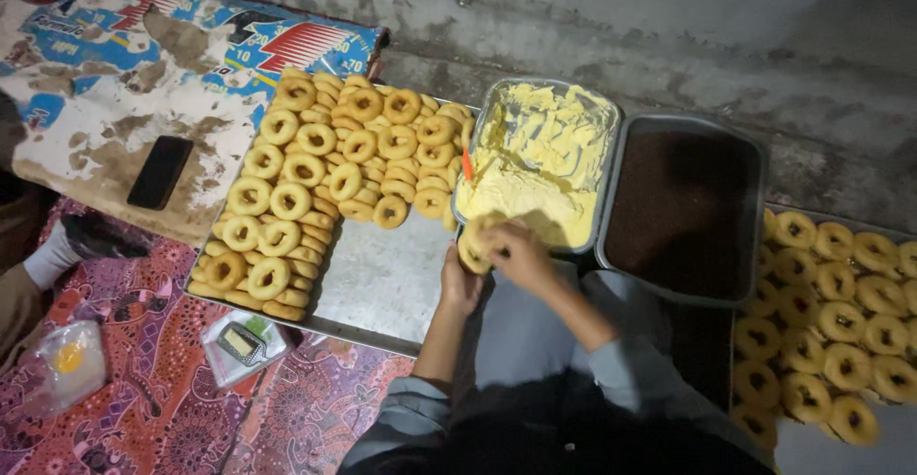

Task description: The person repeatedly picks up plain donuts, fills their centers with a yellow cream using a piping bag, and then places them into a tray of dark crumbs. The filled donuts are arranged on a separate tray.

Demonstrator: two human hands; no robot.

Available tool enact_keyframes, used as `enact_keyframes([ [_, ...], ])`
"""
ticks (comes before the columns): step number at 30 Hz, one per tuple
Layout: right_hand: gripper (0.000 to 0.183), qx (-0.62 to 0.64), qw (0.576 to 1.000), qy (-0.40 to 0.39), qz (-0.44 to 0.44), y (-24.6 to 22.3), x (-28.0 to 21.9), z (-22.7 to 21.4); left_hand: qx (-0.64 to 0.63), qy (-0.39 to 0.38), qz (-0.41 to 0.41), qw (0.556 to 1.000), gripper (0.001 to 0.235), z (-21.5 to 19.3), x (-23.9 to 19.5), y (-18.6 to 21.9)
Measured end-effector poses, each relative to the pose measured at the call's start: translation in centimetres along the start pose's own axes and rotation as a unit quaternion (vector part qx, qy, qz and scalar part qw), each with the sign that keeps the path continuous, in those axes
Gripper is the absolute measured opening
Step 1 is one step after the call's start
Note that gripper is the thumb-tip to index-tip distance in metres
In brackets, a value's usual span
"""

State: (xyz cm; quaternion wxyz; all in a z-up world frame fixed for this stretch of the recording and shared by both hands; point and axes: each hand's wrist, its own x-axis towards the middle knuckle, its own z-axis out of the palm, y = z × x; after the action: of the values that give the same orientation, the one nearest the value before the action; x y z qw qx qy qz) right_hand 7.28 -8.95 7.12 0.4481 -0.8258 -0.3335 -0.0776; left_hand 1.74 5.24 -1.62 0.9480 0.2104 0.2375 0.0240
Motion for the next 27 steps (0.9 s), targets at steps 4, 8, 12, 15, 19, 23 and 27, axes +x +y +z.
enact_keyframes([
  [4, 0.034, -0.032, 0.999, 0.002, 0.022, 0.4, 0.0, -0.1, -0.006, -0.019, 0.008, 1.000, 0.049, 0.1, -0.1, -0.4],
  [8, 0.038, -0.183, 0.979, 0.086, 0.029, 3.5, 2.0, -2.2, -0.005, 0.028, -0.001, 1.000, 0.048, -0.5, -0.2, -0.5],
  [12, 0.037, -0.087, 0.993, 0.068, 0.046, 2.3, 1.2, -1.6, -0.034, 0.014, -0.002, 0.999, 0.051, -0.4, -0.1, 0.0],
  [15, 0.034, -0.018, 0.999, 0.026, -0.023, -0.5, -1.3, 0.3, -0.027, -0.007, -0.007, 1.000, 0.049, -0.2, -0.9, -0.5],
  [19, 0.032, -0.018, 0.999, 0.050, -0.007, -1.3, -1.2, -0.2, -0.031, -0.057, 0.034, 0.997, 0.041, 0.6, -1.6, -1.2],
  [23, 0.036, -0.074, 0.995, 0.063, 0.009, -1.5, -1.2, -2.1, -0.047, -0.060, 0.029, 0.997, 0.043, 0.9, -2.8, -1.8],
  [27, 0.037, -0.041, 0.998, -0.026, -0.029, -2.7, -3.6, -3.9, -0.039, -0.106, 0.051, 0.992, 0.043, 0.6, -3.9, -2.8],
])
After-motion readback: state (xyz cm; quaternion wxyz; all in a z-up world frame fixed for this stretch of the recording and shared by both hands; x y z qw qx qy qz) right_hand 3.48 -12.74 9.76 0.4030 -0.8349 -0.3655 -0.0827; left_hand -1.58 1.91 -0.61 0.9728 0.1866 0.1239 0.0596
